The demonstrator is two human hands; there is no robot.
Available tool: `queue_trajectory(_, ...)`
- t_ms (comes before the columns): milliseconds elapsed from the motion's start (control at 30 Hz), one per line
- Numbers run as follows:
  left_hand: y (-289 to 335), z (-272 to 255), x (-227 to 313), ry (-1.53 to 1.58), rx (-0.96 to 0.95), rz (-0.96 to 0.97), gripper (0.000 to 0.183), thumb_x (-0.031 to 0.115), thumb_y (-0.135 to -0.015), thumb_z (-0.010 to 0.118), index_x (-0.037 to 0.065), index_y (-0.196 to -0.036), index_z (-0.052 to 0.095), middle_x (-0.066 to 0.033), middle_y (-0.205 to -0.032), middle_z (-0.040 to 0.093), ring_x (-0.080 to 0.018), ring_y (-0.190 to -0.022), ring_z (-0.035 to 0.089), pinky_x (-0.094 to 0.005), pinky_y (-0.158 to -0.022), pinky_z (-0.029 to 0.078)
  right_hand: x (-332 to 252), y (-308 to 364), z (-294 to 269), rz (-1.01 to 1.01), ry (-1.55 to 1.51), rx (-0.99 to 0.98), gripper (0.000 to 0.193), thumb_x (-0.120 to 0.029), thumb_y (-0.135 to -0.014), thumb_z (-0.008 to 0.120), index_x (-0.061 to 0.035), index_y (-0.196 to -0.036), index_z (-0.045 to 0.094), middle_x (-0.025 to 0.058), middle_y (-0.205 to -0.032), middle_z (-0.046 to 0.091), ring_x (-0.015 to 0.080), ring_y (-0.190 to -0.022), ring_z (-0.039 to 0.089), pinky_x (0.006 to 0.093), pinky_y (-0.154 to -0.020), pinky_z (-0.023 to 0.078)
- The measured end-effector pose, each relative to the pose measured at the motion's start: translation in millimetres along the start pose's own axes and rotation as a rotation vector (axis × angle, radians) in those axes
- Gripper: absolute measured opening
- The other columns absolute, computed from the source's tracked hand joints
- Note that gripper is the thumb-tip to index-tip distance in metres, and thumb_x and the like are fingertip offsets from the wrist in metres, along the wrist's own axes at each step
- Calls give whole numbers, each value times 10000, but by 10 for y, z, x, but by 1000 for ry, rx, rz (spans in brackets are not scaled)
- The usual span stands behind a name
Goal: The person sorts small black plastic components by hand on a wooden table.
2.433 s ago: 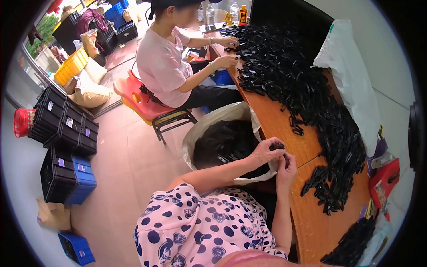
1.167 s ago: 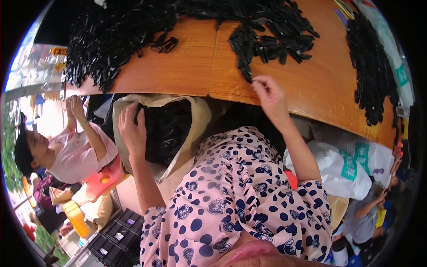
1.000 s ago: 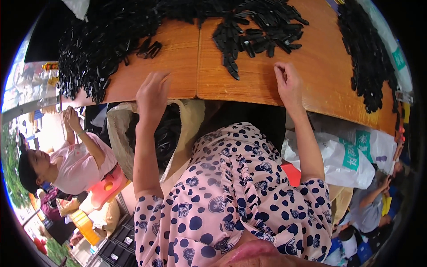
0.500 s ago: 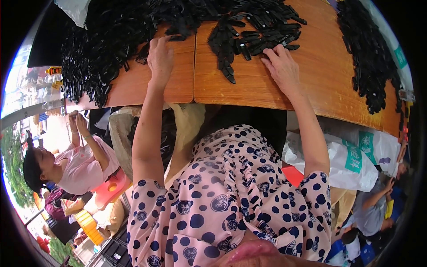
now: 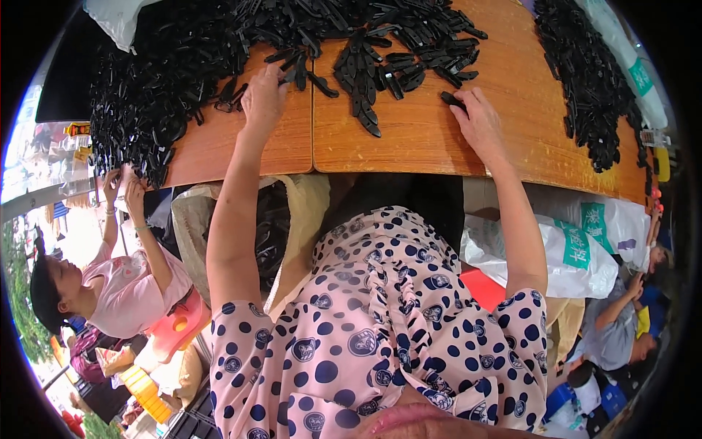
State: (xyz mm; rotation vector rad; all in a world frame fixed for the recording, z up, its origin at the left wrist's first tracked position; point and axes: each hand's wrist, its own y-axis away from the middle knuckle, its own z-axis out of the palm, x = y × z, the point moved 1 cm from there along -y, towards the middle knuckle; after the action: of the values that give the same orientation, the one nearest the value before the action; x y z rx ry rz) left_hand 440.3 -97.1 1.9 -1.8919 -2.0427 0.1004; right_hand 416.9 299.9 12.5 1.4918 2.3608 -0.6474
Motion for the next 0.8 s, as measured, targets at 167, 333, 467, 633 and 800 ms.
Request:
queue_trajectory(167, 143, -115, 135, 274, 16, -219, 319, 118, -789, 696, 25, -1061, 558, -126, -941, 646, -277, -862, 642, -384, -745, 493, 68, 4, 73, -8, -155, 135, 219, -106, -868, 628, -14, -1064, 596, 108, -901, 608, 274, -760, 600, 357, -672, 476)
queue_trajectory(333, 321, -315, 440, 1176, -128, -509, 406, 57, -815, 688, -13, -1183, 531, -100, -961, 631, -206, -827, 659, -308, -739, 513, -300, 69, 127, 383, -1093, -81, 250, -108, -893, 628, -8, -1118, 589, 35, -846, 600, 101, -698, 547, 236, -606, 449)
queue_trajectory(467, 476, -349, 940, 1495, -260, -456, 476, 23, -832, 684, -14, -1260, 480, -76, -993, 609, -215, -898, 657, -272, -760, 528, -755, 76, 234, 448, -1480, -169, 289, -99, -921, 603, 13, -1184, 563, 49, -883, 626, 87, -729, 565, 201, -592, 457)
queue_trajectory(633, 517, -330, 1248, 1294, -389, -445, 422, 7, -833, 657, 9, -1224, 498, -87, -1033, 624, -192, -868, 651, -278, -757, 508, -961, 111, 239, 358, -1535, -209, 252, -114, -930, 598, 6, -1151, 593, 46, -884, 638, 80, -734, 568, 207, -606, 457)
queue_trajectory(800, 597, -170, 1225, 1205, -406, -274, 336, -12, -824, 629, -21, -1150, 546, -100, -979, 656, -175, -844, 633, -272, -746, 495, -958, 151, 164, 245, -1239, -156, 231, -65, -899, 621, -2, -1121, 603, 61, -926, 639, 110, -749, 583, 215, -634, 469)
